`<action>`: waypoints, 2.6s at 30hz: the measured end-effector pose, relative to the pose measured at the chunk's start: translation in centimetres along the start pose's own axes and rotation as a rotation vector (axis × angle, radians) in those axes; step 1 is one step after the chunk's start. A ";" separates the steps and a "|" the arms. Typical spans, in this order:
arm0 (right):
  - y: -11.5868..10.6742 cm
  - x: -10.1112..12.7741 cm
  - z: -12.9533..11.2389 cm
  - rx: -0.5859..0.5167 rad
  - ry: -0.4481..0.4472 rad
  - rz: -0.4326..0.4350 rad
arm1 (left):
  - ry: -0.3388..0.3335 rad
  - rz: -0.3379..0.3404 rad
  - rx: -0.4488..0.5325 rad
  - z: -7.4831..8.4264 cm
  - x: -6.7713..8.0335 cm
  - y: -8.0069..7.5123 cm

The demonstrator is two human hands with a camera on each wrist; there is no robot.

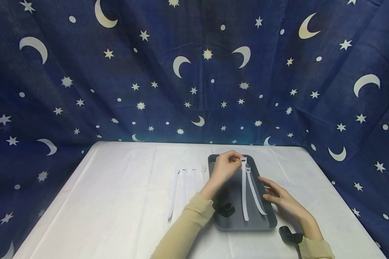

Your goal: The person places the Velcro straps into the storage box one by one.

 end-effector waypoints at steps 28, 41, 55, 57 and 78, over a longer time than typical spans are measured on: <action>-0.1 0.1 0.0 -0.004 -0.009 0.001 | -0.230 0.039 -0.026 -4.0 -3.8 3.2; 0.0 0.1 0.0 -0.005 -0.011 -0.004 | -0.294 0.038 -0.102 -6.2 -4.6 4.2; -0.1 0.1 -0.3 -0.016 -0.016 -0.002 | -0.313 -0.010 -0.178 -6.8 -4.6 4.2; 0.0 0.1 -0.3 -0.015 -0.011 -0.002 | -0.303 -0.014 -0.187 -6.9 -4.4 4.2; 0.0 0.3 -0.4 -0.044 -0.058 0.000 | -0.329 -0.027 -0.144 -6.8 -4.3 3.7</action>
Point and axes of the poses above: each hand's wrist, its own x-axis away from the middle knuckle, its own y-axis out of the palm, z = x × y, the point moved 3 cm from there along -x, towards the middle knuckle, and after that the axes turned 10 degrees about -y, right-handed, at the moved point
